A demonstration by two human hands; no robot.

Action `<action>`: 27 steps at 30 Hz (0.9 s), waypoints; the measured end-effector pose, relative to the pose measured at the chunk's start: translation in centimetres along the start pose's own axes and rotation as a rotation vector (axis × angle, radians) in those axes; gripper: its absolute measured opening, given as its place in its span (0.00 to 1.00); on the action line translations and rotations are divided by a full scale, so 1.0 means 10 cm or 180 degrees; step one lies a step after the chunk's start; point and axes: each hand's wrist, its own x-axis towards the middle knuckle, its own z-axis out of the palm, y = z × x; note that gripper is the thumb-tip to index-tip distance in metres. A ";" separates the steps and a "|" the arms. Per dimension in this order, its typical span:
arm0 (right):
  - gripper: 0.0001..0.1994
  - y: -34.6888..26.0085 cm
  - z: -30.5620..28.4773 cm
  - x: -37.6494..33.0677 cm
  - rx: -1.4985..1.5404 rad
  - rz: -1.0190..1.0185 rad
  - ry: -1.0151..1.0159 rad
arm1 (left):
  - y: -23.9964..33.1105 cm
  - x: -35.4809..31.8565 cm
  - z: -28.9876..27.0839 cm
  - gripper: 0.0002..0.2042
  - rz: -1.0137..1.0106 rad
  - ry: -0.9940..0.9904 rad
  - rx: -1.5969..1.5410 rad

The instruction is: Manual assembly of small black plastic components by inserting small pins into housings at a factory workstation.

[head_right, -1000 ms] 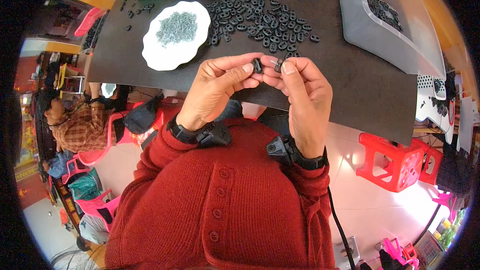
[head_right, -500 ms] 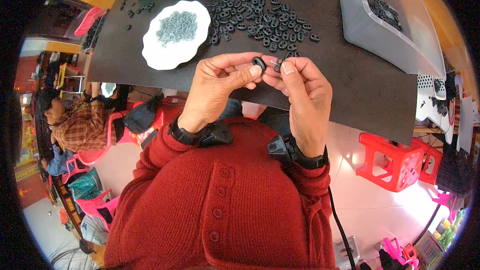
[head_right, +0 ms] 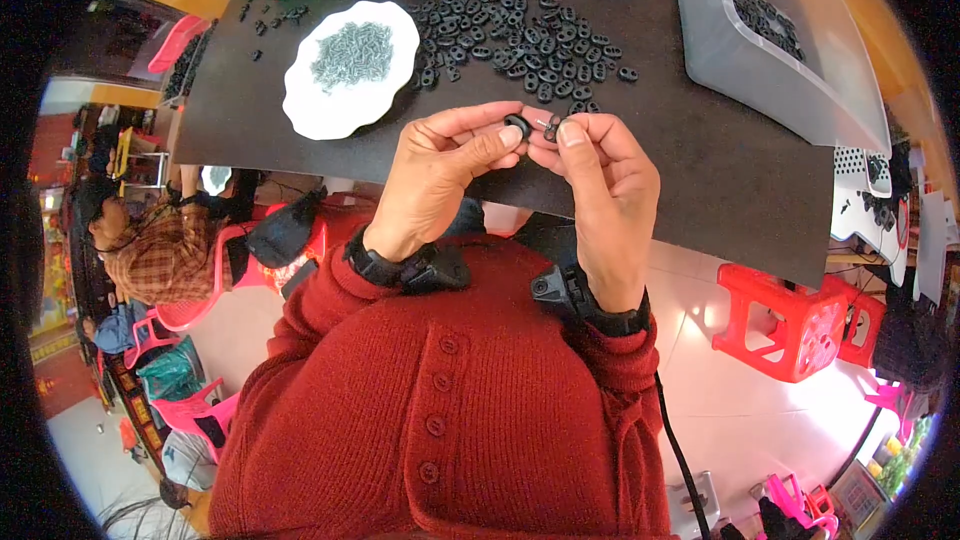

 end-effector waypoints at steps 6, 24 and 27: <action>0.11 -0.04 0.00 -0.02 0.0327 0.0207 -0.0002 | -0.08 0.05 -0.02 0.11 0.1026 0.0198 0.0709; 0.12 0.10 -0.03 0.06 0.0121 0.0238 0.0118 | -0.18 0.08 0.01 0.14 0.1075 0.0100 0.1052; 0.11 0.11 -0.06 0.07 0.0020 0.0258 0.0107 | -0.12 0.05 0.05 0.13 0.0946 0.0118 0.1099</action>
